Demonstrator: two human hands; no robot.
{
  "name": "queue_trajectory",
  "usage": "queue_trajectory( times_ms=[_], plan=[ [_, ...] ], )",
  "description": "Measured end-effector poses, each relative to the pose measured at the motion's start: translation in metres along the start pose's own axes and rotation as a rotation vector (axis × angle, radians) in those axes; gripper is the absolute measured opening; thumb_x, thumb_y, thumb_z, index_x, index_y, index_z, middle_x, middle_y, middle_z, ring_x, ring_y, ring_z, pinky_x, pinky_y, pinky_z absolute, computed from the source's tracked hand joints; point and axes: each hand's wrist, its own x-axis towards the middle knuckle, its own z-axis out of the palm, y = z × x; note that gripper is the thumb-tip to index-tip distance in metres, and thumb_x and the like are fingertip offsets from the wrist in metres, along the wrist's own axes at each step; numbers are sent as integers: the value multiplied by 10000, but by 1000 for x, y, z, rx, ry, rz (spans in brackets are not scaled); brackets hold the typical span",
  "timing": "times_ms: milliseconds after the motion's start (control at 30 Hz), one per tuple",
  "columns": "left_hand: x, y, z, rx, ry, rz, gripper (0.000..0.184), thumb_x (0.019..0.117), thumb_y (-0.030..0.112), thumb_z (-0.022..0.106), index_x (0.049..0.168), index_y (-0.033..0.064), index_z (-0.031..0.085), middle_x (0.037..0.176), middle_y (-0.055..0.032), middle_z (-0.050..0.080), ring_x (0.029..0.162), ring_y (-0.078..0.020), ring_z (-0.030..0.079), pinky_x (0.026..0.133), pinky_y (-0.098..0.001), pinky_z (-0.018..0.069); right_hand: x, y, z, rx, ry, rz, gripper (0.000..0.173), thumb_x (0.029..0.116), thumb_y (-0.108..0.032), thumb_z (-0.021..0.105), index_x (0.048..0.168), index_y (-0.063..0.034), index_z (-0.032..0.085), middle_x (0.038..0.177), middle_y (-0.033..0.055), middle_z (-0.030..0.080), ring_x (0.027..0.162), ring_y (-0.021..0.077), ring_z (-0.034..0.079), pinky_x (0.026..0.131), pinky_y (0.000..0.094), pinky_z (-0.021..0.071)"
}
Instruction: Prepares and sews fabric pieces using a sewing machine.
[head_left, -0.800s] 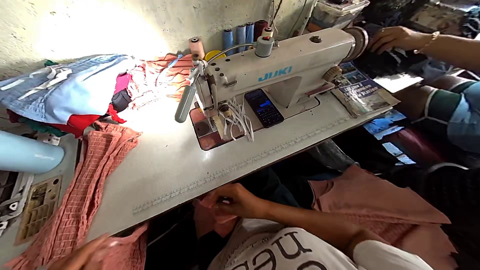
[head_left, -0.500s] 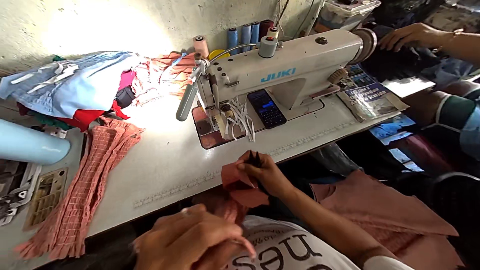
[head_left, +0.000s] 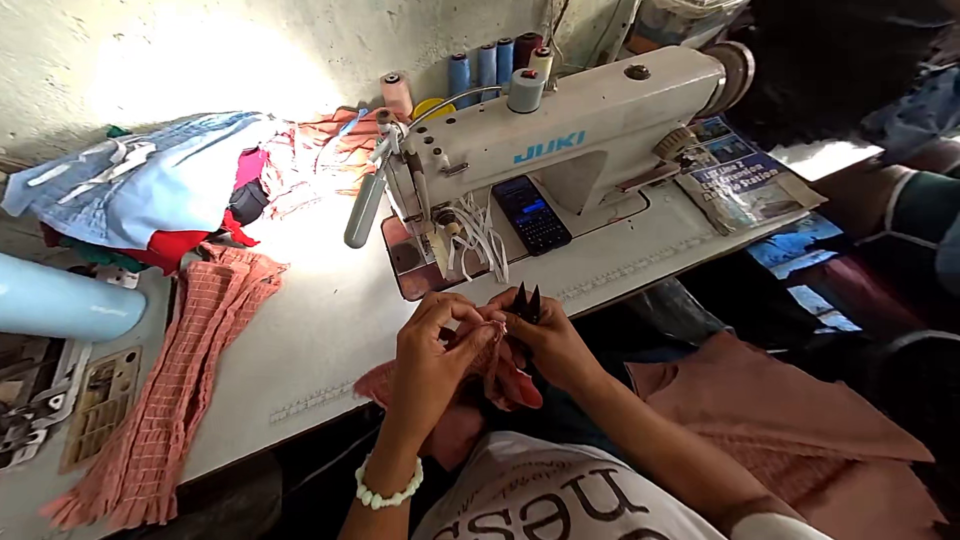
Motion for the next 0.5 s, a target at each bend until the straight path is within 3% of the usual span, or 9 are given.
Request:
queue_trajectory(
  times_ms=[67,133,200,333,433,500],
  plan=[
    [1,-3,2,-70,-23,-29,206,910,252,751,927,53,703,1200,-75,695,1077,-85,675,878,-227,578,-1,1,-1,-26,-9,-21,147,1021,-58,554,1072,-51,692,830,-71,684,543,-39,537,493,134,470],
    [-1,-4,2,-129,-48,-57,186,939,237,714,941,55,678,1245,-72,692,1126,-85,662,906,-231,558,-2,2,-1,-52,-9,-42,139,1015,-47,562,1071,-54,689,828,-78,679,549,-44,540,498,129,474],
    [-3,-3,1,-156,-52,-73,158,955,218,699,965,64,665,1203,-47,714,1085,-64,679,881,-216,566,-3,3,-1,-86,-18,-65,139,1015,-46,563,1076,-54,687,838,-85,679,558,-52,540,507,125,475],
    [-7,-2,0,-157,-8,-128,141,935,191,718,993,71,672,941,31,711,854,-8,666,773,-178,557,-6,3,0,-113,-25,-48,163,1032,-96,551,1100,-47,691,806,-108,664,550,-62,528,502,126,468],
    [-8,-1,1,-214,42,-212,221,873,180,792,992,66,644,901,18,718,839,-39,691,764,-200,576,-8,5,0,-140,-46,-94,151,981,-84,637,1105,-32,706,877,-100,700,600,-77,551,532,112,476],
    [-8,-1,-2,-265,4,-279,311,858,161,793,1090,45,621,931,15,708,859,-47,690,784,-208,579,-8,6,-2,-205,-58,-137,143,961,-53,655,1090,-17,705,894,-89,700,627,-88,559,554,99,480]
  ],
)
